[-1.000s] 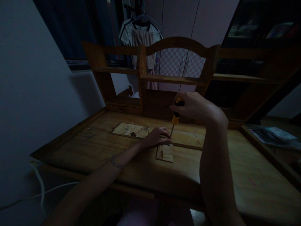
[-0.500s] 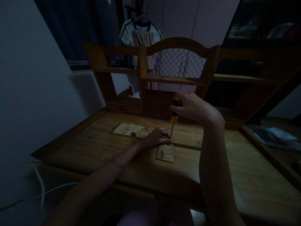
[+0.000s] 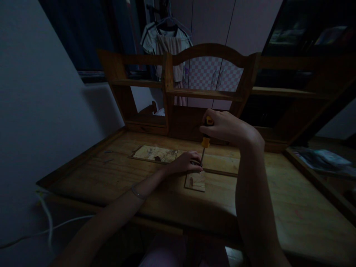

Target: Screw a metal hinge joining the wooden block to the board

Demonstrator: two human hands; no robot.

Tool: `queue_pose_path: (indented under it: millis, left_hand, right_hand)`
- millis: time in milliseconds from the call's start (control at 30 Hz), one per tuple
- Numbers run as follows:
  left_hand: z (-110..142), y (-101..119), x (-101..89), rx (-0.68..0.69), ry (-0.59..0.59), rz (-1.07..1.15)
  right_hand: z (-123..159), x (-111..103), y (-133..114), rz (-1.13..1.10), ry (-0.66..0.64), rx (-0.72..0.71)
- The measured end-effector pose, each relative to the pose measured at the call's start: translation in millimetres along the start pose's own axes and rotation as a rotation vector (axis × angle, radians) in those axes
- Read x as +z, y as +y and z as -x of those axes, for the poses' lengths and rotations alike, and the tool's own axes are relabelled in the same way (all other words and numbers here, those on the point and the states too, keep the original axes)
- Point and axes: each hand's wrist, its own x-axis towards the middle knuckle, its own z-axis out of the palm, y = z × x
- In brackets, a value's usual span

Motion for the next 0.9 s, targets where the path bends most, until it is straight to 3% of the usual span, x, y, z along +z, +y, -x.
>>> queue_pose_path:
  millis: [900]
  left_hand:
    - [0.0,0.0,0.7,0.017,0.014,-0.037]
  right_hand:
    - [-2.0,1.3,-1.8,-0.007,0.032,-0.062]
